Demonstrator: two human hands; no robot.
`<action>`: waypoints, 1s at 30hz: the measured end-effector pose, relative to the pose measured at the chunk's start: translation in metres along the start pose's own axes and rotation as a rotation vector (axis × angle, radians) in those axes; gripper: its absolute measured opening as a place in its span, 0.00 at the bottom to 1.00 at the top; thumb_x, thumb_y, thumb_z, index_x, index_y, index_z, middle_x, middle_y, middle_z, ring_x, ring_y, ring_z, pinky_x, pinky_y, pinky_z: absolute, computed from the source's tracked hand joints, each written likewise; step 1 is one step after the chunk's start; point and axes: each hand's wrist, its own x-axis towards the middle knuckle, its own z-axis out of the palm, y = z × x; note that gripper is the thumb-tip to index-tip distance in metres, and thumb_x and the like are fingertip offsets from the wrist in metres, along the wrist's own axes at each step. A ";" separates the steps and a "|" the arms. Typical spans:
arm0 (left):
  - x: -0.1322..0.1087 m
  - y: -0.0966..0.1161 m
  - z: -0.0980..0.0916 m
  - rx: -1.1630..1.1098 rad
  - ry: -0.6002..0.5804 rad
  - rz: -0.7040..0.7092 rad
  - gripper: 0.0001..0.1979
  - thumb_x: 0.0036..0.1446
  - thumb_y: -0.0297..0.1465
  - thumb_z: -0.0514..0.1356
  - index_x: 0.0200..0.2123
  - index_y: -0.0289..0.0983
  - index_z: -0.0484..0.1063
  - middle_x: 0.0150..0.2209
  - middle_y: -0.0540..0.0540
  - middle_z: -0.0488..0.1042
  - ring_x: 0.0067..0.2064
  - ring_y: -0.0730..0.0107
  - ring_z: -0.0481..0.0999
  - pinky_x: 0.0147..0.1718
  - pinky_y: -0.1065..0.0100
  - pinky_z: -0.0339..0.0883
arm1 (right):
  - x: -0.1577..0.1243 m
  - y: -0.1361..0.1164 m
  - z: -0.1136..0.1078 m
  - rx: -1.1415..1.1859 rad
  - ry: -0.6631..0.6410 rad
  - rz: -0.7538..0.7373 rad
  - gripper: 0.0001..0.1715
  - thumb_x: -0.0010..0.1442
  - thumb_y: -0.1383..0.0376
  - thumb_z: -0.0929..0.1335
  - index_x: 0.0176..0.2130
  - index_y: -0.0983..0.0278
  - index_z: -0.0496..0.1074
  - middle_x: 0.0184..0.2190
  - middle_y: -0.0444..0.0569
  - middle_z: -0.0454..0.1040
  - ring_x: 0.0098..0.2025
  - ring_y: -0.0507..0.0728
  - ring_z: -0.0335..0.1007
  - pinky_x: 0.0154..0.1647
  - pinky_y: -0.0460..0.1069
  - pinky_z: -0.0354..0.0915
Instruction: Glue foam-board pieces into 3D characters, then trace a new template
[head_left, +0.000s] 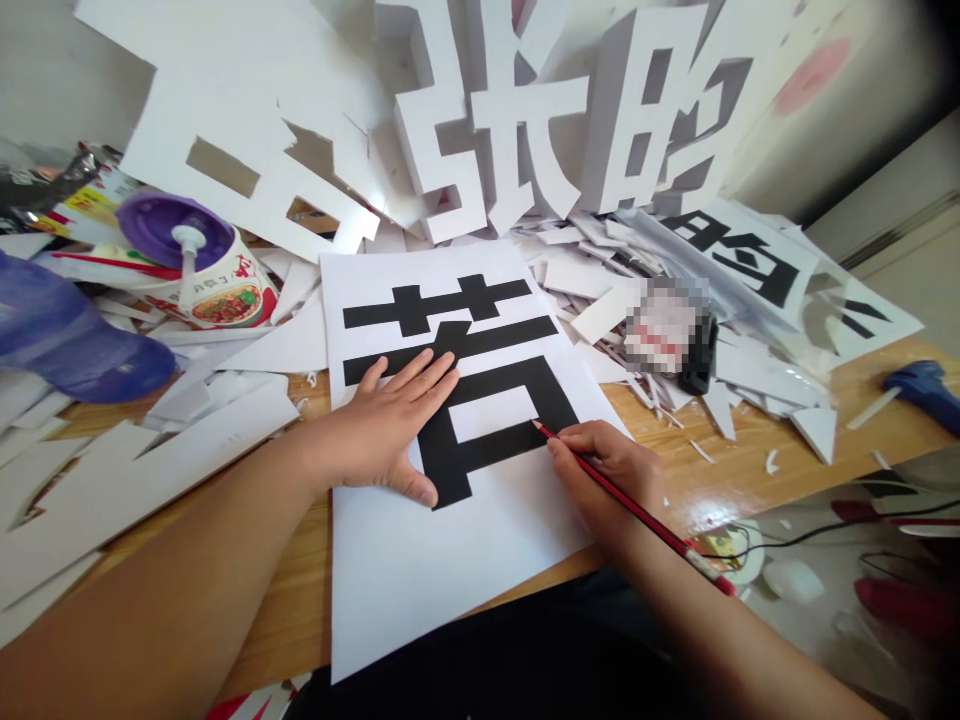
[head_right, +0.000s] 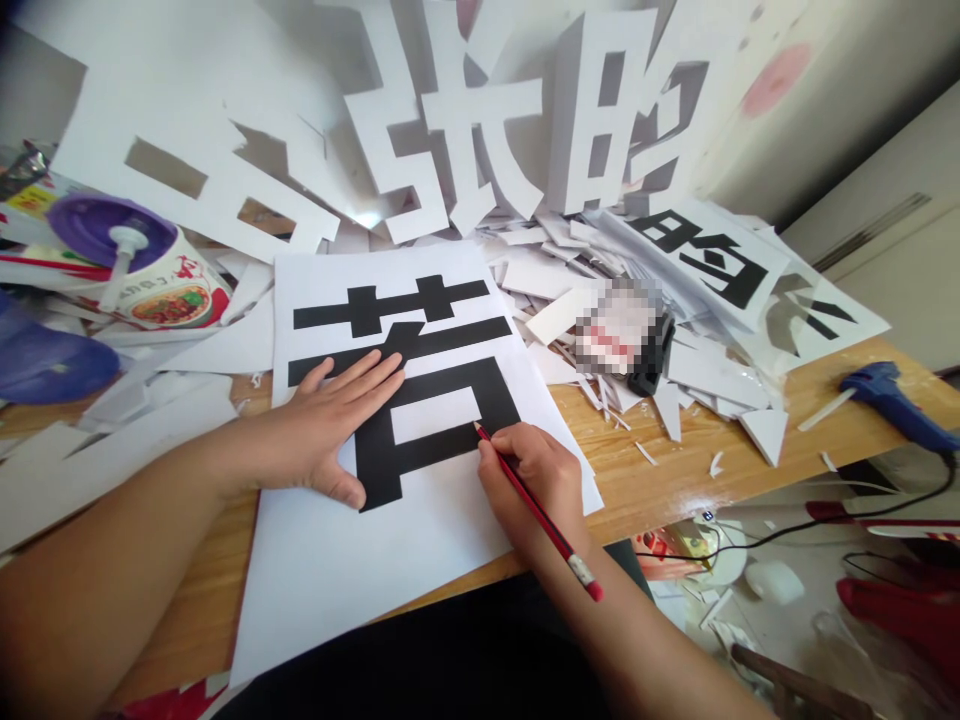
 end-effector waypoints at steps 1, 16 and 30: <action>0.000 0.000 0.000 0.003 0.001 -0.001 0.70 0.37 0.68 0.58 0.70 0.39 0.26 0.72 0.40 0.24 0.71 0.40 0.26 0.64 0.38 0.22 | 0.000 0.001 0.000 -0.003 0.007 0.005 0.08 0.58 0.63 0.69 0.27 0.60 0.72 0.27 0.43 0.78 0.27 0.55 0.74 0.28 0.48 0.66; -0.005 0.009 -0.013 -0.046 -0.045 0.009 0.47 0.43 0.58 0.66 0.65 0.66 0.49 0.69 0.48 0.16 0.70 0.39 0.22 0.61 0.32 0.23 | 0.022 0.009 -0.010 0.280 -0.005 0.306 0.08 0.53 0.62 0.71 0.25 0.62 0.72 0.23 0.45 0.77 0.24 0.55 0.73 0.24 0.48 0.67; -0.005 0.007 -0.007 -0.083 0.032 0.000 0.55 0.39 0.49 0.71 0.67 0.59 0.47 0.71 0.45 0.23 0.71 0.39 0.26 0.62 0.33 0.24 | 0.072 0.021 0.015 0.377 -0.076 0.231 0.08 0.47 0.65 0.68 0.19 0.62 0.66 0.17 0.42 0.71 0.22 0.52 0.64 0.25 0.48 0.60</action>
